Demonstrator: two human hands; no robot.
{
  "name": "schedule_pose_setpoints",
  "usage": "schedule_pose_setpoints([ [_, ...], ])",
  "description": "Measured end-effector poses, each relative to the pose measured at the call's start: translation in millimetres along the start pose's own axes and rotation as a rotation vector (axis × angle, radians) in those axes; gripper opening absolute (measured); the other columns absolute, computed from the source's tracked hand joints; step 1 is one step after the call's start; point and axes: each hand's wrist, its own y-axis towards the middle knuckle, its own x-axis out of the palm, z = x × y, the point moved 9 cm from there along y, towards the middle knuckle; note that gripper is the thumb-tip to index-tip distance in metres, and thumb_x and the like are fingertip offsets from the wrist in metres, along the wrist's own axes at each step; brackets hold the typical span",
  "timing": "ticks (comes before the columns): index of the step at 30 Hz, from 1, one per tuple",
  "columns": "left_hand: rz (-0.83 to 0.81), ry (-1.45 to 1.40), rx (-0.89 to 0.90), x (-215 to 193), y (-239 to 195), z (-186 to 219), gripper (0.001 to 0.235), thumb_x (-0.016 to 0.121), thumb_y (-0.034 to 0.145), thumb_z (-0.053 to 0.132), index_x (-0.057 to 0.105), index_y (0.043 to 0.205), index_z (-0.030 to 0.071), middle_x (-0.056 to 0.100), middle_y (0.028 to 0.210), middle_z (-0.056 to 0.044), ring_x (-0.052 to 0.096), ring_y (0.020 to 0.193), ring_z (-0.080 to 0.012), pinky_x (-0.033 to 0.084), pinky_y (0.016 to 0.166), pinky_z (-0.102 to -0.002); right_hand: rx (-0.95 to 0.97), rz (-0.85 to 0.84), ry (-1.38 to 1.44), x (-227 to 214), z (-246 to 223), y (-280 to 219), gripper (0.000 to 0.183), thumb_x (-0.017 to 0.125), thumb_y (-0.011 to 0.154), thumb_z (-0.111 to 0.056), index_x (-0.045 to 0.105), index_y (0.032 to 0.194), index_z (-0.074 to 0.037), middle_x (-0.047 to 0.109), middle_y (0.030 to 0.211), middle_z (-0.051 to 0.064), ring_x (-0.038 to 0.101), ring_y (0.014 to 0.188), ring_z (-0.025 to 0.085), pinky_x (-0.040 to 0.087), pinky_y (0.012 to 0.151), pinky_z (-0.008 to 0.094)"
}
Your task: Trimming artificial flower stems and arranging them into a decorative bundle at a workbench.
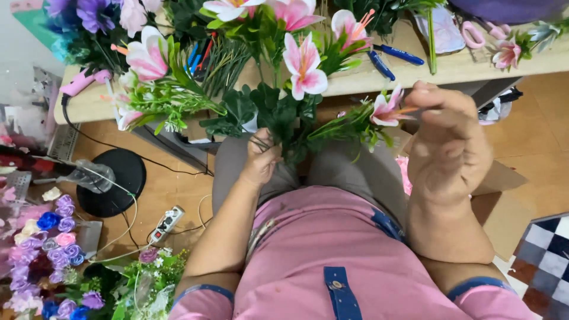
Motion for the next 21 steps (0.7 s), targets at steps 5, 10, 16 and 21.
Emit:
schedule_pose_setpoints([
  [5,-0.04,0.037,0.042,15.1,-5.3,23.5,0.013,0.067,0.08,-0.004,0.064,0.089,0.005,0.056,0.064,0.0,0.047,0.049,-0.0071,0.031,0.044,-0.022,0.077,0.068,0.093,-15.8,-10.7,-10.3,0.025,0.062,0.109,-0.02,0.05,0.128,-0.008,0.061,0.113,0.022,0.068,0.102,0.036,0.064,0.096,0.047],
  [10,-0.03,0.134,0.041,11.7,-7.7,31.3,0.014,0.068,0.084,-0.004,0.064,0.089,0.008,0.051,0.071,0.006,0.042,0.056,-0.0046,0.032,0.049,-0.022,0.072,-0.142,-0.042,5.1,-28.7,-13.4,0.044,0.072,0.09,0.012,0.048,0.124,-0.001,0.064,0.113,0.027,0.073,0.091,0.028,0.069,0.078,0.031],
  [16,-0.015,0.176,0.072,-5.5,-7.3,20.7,0.04,0.072,0.084,-0.014,0.049,0.082,0.019,0.048,0.081,0.011,0.051,0.079,-0.0038,0.046,0.071,-0.024,0.099,-0.293,-0.057,24.9,-34.2,-3.3,0.062,0.084,0.081,0.006,0.05,0.132,0.003,0.057,0.124,0.025,0.067,0.115,0.031,0.066,0.101,0.036],
  [21,-0.05,0.389,0.071,0.6,-15.1,26.8,0.033,0.071,0.089,-0.006,0.047,0.076,0.013,0.042,0.076,0.003,0.042,0.073,-0.0083,0.042,0.074,-0.026,0.144,-0.347,-0.183,40.5,-29.4,-3.2,0.049,0.083,0.083,-0.001,0.057,0.125,0.005,0.062,0.116,0.024,0.066,0.106,0.03,0.057,0.089,0.032],
])
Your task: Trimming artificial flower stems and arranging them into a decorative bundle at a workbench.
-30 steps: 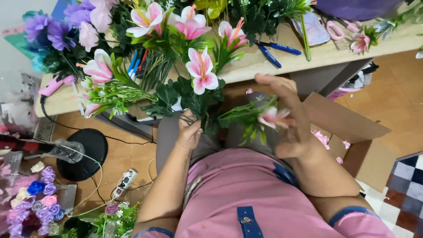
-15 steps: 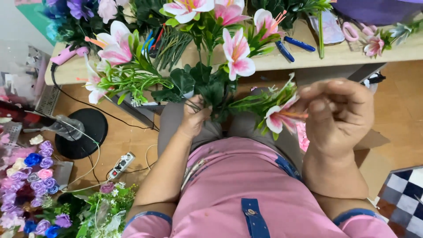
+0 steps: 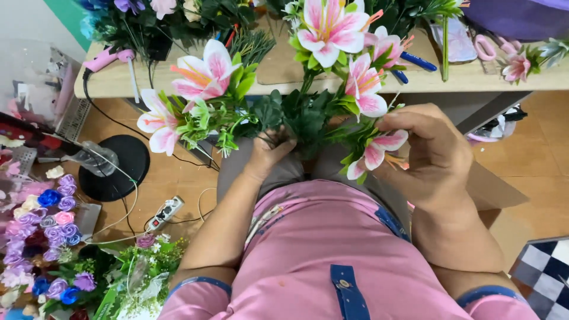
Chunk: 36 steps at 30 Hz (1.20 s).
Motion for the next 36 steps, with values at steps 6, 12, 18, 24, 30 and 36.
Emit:
schedule_pose_setpoints([
  [6,-0.002,-0.023,-0.087,0.4,-35.2,-24.1,0.007,0.072,0.091,0.004,0.068,0.088,0.009,0.062,0.083,0.002,0.056,0.079,-0.009,0.045,0.074,-0.025,-0.012,-0.041,-0.13,25.8,2.0,-6.9,0.05,0.093,0.076,-0.014,0.069,0.115,0.006,0.065,0.106,0.02,0.065,0.094,0.025,0.053,0.083,0.032],
  [12,0.197,0.182,-0.446,-26.3,-68.6,-29.7,0.013,0.08,0.084,0.016,0.08,0.096,0.009,0.075,0.097,0.002,0.065,0.096,-0.0079,0.051,0.087,-0.027,0.112,-0.044,-0.221,38.3,21.6,-11.6,0.04,0.091,0.077,-0.012,0.07,0.109,0.0,0.061,0.101,0.009,0.058,0.085,0.017,0.043,0.071,0.028],
  [18,0.164,0.49,-0.736,-29.3,-81.0,-20.5,0.032,0.076,0.08,0.045,0.084,0.097,0.018,0.077,0.098,0.007,0.065,0.103,-0.0028,0.05,0.091,-0.026,0.068,-0.017,-0.218,42.4,30.1,-16.5,0.043,0.089,0.078,-0.014,0.065,0.113,-0.005,0.062,0.107,0.008,0.061,0.096,0.02,0.05,0.08,0.032],
  [24,0.135,-0.011,-0.417,-42.1,-65.4,-63.3,0.033,0.078,0.085,0.043,0.066,0.107,0.022,0.069,0.098,0.005,0.066,0.099,-0.0191,0.048,0.101,-0.034,0.15,-0.101,-0.056,37.2,46.9,-12.8,0.073,0.093,0.071,-0.014,0.049,0.127,0.001,0.039,0.129,0.01,0.055,0.096,0.016,0.048,0.07,0.025],
  [30,0.013,0.032,0.512,0.6,-34.5,82.9,0.04,0.069,0.095,0.019,0.054,0.13,0.031,0.063,0.105,0.004,0.054,0.095,-0.0147,0.05,0.082,-0.026,-0.108,-0.178,-0.223,0.2,14.0,7.4,0.084,0.043,0.095,-0.061,0.044,0.145,0.007,0.038,0.142,0.027,0.046,0.134,0.041,0.048,0.117,0.057],
  [36,-0.112,-0.274,1.064,7.3,-59.2,119.1,0.061,0.059,0.104,0.025,0.038,0.159,0.043,0.054,0.115,0.006,0.038,0.102,-0.0168,0.041,0.081,-0.025,-0.186,-0.067,-0.08,-16.9,8.3,-5.4,0.016,0.065,0.095,0.006,0.056,0.108,0.012,0.057,0.106,0.026,0.061,0.096,0.035,0.056,0.087,0.042],
])
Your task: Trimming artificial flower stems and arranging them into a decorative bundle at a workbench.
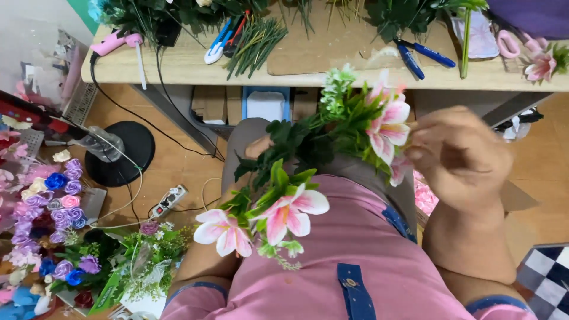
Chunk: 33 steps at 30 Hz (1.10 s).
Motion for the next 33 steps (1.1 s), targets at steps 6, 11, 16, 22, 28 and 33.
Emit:
schedule_pose_setpoints([
  [6,-0.04,0.146,-0.148,-2.7,2.9,-10.6,0.062,0.062,0.1,0.029,0.039,0.157,0.039,0.054,0.119,0.004,0.038,0.108,-0.0179,0.038,0.087,-0.027,0.049,-0.045,0.208,42.6,21.7,-16.1,0.023,0.085,0.073,0.003,0.07,0.091,0.006,0.073,0.09,0.018,0.07,0.079,0.021,0.06,0.074,0.035],
  [11,-0.063,0.271,-0.283,-9.1,-4.6,-14.6,0.064,0.065,0.097,0.032,0.041,0.156,0.036,0.054,0.123,0.003,0.038,0.113,-0.0188,0.036,0.092,-0.029,-0.092,0.091,0.315,41.7,30.2,-24.4,0.051,0.085,0.067,0.009,0.059,0.109,0.018,0.066,0.104,0.032,0.066,0.097,0.035,0.055,0.094,0.055],
  [16,-0.084,0.394,-0.413,-26.7,-24.3,-18.8,0.066,0.067,0.093,0.036,0.042,0.154,0.034,0.054,0.126,0.002,0.039,0.117,-0.0198,0.033,0.097,-0.031,0.009,-0.162,0.198,69.0,58.2,-45.2,0.109,0.09,0.063,-0.057,0.049,0.146,0.0,0.044,0.149,0.036,0.053,0.126,0.039,0.04,0.11,0.054],
  [22,-0.112,0.546,-0.57,-78.0,-105.5,-1.2,0.069,0.07,0.09,0.039,0.044,0.153,0.03,0.054,0.131,0.001,0.039,0.123,-0.0209,0.03,0.103,-0.033,0.151,-0.653,-0.163,61.2,41.8,-26.7,0.122,0.068,0.067,-0.071,0.031,0.157,0.002,0.008,0.163,0.045,0.013,0.153,0.059,0.019,0.12,0.069],
  [28,-0.142,0.675,-0.756,-39.4,-42.3,-24.9,0.073,0.074,0.086,0.043,0.045,0.151,0.027,0.054,0.135,-0.001,0.039,0.129,-0.022,0.028,0.109,-0.035,0.072,-0.388,0.123,-24.4,0.4,4.6,0.088,0.064,0.074,-0.046,0.043,0.143,0.004,0.026,0.169,0.035,0.033,0.162,0.05,0.034,0.14,0.062],
  [33,-0.183,0.773,-0.905,-37.1,-52.5,-25.4,0.077,0.076,0.083,0.047,0.046,0.15,0.024,0.054,0.138,-0.002,0.039,0.134,-0.0229,0.025,0.115,-0.036,0.146,0.234,0.275,-45.9,48.7,-29.0,0.071,0.045,0.102,-0.038,0.031,0.163,-0.005,0.047,0.148,0.042,0.057,0.133,0.057,0.053,0.122,0.063],
])
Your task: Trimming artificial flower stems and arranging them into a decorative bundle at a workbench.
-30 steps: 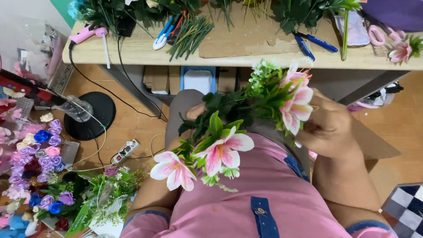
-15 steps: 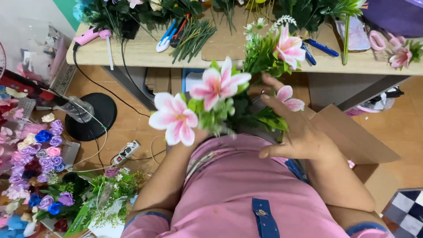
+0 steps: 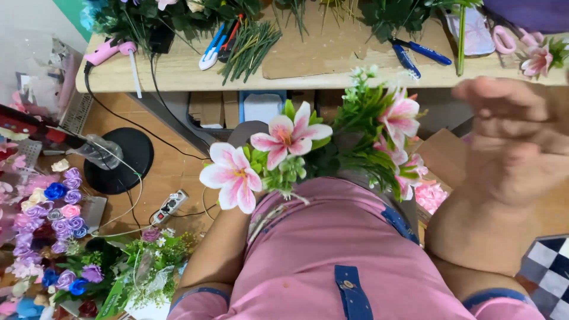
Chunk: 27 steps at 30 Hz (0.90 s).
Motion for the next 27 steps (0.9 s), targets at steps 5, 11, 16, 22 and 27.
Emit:
schedule_pose_setpoints([
  [5,-0.035,0.124,-0.13,-4.0,-5.8,-8.8,0.081,0.079,0.079,0.05,0.048,0.148,0.021,0.055,0.142,-0.003,0.039,0.139,-0.0239,0.023,0.12,-0.038,0.001,-0.199,0.314,85.1,-4.6,17.3,0.082,0.058,0.093,0.019,0.025,0.159,-0.015,0.056,0.142,0.037,0.062,0.135,0.038,0.064,0.081,0.026],
  [11,-0.058,0.266,-0.297,-12.1,-12.5,-29.4,0.087,0.082,0.076,0.054,0.049,0.147,0.017,0.055,0.146,-0.005,0.04,0.145,-0.025,0.02,0.126,-0.04,0.037,-0.618,0.319,132.6,-20.2,8.9,0.099,0.068,0.096,-0.007,0.004,0.169,-0.027,0.021,0.17,0.033,0.027,0.162,0.043,0.034,0.134,0.055],
  [16,-0.077,-0.171,-0.372,6.1,-15.8,-43.0,0.09,0.086,0.078,0.036,0.043,0.152,0.01,0.051,0.153,-0.011,0.043,0.147,-0.028,0.028,0.127,-0.043,-0.022,-0.329,0.257,70.0,-33.7,15.2,0.091,0.038,0.082,-0.05,0.012,0.169,-0.038,0.012,0.171,0.037,0.01,0.17,0.049,0.014,0.146,0.062],
  [22,-0.228,-0.578,-0.369,37.7,-36.2,-100.7,0.022,0.08,0.088,0.017,0.077,0.107,0.005,0.077,0.11,-0.007,0.072,0.105,-0.018,0.059,0.094,-0.035,-0.022,-0.349,0.061,78.1,-14.6,26.5,0.079,0.032,0.11,-0.06,0.019,0.163,-0.003,0.016,0.175,0.024,0.017,0.17,0.038,0.024,0.143,0.05],
  [27,-0.202,-0.453,-0.393,30.1,-33.1,-88.7,0.031,0.078,0.088,0.021,0.068,0.113,0.007,0.069,0.112,-0.003,0.063,0.107,-0.0148,0.049,0.096,-0.033,-0.118,-0.406,-0.04,100.4,-8.7,22.0,0.043,0.037,0.113,-0.015,0.037,0.15,0.006,0.033,0.163,0.032,0.044,0.147,0.041,0.039,0.104,0.038],
])
